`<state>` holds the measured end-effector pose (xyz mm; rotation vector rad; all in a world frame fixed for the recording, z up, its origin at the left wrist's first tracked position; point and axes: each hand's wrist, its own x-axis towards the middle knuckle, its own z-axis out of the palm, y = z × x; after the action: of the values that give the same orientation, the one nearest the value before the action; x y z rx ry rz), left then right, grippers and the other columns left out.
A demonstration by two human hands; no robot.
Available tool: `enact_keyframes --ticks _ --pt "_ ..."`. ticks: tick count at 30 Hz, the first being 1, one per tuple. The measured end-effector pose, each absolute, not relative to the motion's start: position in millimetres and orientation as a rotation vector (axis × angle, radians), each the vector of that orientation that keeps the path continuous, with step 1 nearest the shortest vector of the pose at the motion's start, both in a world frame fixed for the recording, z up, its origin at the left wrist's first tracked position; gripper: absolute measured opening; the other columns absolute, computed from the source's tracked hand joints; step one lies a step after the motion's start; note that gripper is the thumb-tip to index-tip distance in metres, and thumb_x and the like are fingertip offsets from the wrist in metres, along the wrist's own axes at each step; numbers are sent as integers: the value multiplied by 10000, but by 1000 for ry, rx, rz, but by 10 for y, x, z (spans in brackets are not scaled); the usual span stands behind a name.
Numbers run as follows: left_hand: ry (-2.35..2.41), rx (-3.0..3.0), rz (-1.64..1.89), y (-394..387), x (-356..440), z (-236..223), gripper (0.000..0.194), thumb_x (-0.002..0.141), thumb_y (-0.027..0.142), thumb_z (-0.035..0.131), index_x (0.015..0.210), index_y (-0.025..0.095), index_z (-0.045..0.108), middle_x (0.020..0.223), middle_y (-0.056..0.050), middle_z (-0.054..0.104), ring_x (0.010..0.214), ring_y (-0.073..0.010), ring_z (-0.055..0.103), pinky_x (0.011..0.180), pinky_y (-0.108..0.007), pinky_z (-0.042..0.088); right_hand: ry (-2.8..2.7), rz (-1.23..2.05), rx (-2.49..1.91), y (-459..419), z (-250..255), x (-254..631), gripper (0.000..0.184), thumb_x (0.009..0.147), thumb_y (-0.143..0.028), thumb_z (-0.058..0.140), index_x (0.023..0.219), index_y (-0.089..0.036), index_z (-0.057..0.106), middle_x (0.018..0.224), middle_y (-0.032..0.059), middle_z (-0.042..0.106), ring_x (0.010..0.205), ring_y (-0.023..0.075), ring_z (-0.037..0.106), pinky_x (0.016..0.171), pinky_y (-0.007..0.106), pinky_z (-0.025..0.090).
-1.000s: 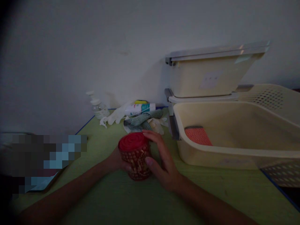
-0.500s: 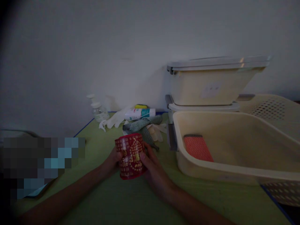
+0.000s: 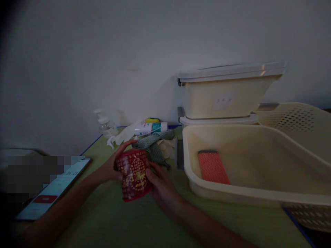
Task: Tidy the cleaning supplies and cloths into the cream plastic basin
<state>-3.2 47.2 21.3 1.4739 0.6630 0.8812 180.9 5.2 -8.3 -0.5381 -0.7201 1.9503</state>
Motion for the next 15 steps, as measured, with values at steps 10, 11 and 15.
enact_keyframes --ticks 10,11,15 --pt "734 1932 665 690 60 1081 664 451 185 790 1084 220 590 1078 -74 597 926 -267 597 742 -348 514 -791 2128 -512 71 -104 1858 422 696 -524 636 950 -195 569 962 45 663 831 149 619 817 337 404" --pt "764 1910 734 708 103 1196 623 437 169 787 1037 202 622 1038 -83 619 895 -269 607 710 -335 521 -807 2149 -516 58 -86 1873 418 697 -511 642 952 -189 559 942 46 667 830 147 622 821 333 398" --pt "701 1882 883 813 341 1627 636 372 98 771 994 143 644 979 -94 644 849 -261 624 661 -284 520 -765 2192 -537 18 -17 1923 357 640 -358 735 877 -156 560 825 44 677 805 130 628 818 294 383"
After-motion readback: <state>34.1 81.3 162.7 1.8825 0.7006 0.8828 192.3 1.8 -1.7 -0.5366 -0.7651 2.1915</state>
